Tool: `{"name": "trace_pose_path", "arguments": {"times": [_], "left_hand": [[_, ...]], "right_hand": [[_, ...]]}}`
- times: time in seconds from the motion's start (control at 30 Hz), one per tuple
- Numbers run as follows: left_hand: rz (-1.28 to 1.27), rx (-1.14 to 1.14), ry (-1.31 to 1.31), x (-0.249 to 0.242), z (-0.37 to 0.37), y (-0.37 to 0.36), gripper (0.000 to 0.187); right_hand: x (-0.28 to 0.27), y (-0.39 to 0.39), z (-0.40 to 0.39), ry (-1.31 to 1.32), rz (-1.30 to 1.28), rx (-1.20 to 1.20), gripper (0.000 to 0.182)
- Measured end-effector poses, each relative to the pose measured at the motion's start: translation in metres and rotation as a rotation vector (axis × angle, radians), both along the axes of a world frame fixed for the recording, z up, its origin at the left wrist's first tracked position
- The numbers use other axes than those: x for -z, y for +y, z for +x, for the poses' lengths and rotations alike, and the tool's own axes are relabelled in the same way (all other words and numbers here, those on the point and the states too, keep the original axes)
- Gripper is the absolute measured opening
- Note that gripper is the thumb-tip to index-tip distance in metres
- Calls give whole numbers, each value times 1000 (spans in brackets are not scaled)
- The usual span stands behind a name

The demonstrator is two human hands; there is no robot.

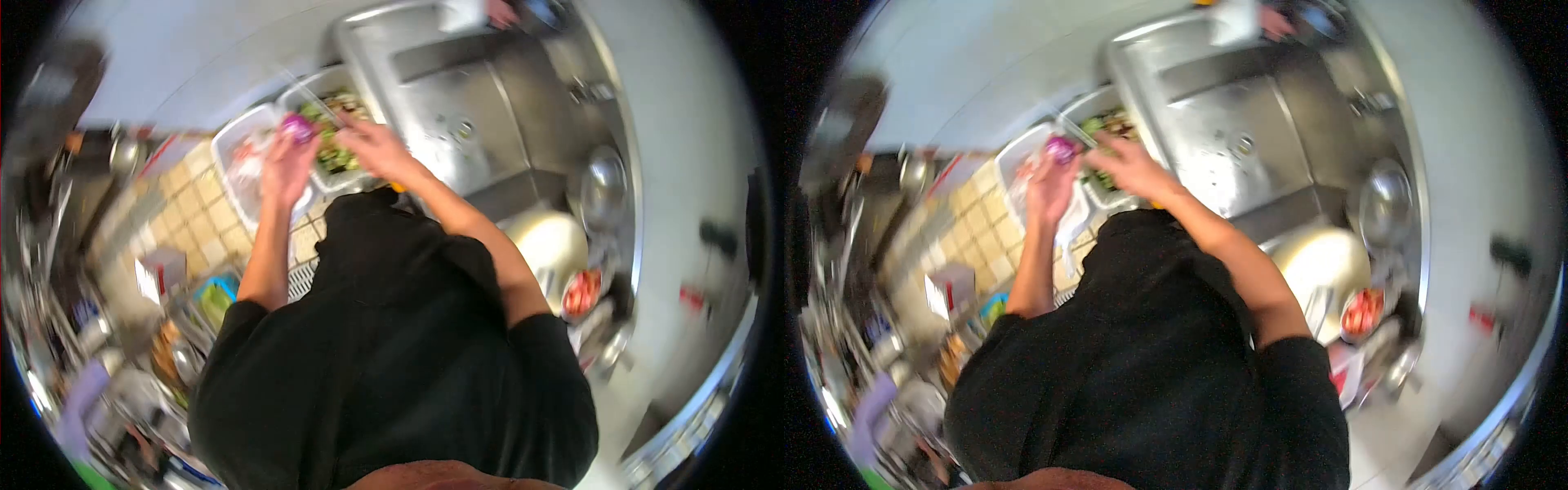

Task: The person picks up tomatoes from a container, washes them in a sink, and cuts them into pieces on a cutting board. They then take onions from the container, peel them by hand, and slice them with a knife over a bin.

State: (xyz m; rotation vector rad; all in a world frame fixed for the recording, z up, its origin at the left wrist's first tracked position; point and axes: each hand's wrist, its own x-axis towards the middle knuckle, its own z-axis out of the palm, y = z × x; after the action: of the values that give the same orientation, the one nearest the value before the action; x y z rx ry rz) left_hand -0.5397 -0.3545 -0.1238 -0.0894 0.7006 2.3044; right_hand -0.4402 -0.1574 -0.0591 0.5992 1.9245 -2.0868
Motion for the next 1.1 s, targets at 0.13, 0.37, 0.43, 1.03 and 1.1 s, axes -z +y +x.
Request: {"name": "trace_pose_path", "arguments": {"times": [0.13, 0.37, 0.43, 1.03, 1.1], "left_hand": [[-453, 197, 298, 7, -3, 7, 59], [-699, 667, 832, -11, 39, 105, 57], [-619, 868, 947, -34, 69, 151, 54], [293, 1007, 2292, -71, 439, 326, 64], [551, 1212, 1891, -110, 484, 293, 50]], "right_hand": [[16, 22, 35, 319, 389, 52, 66], [-10, 56, 187, 96, 448, 745, 66], [-2, 51, 232, 68, 438, 992, 68], [-77, -228, 487, 57, 129, 2477, 54], [-77, -254, 506, 44, 154, 2614, 53]]}}
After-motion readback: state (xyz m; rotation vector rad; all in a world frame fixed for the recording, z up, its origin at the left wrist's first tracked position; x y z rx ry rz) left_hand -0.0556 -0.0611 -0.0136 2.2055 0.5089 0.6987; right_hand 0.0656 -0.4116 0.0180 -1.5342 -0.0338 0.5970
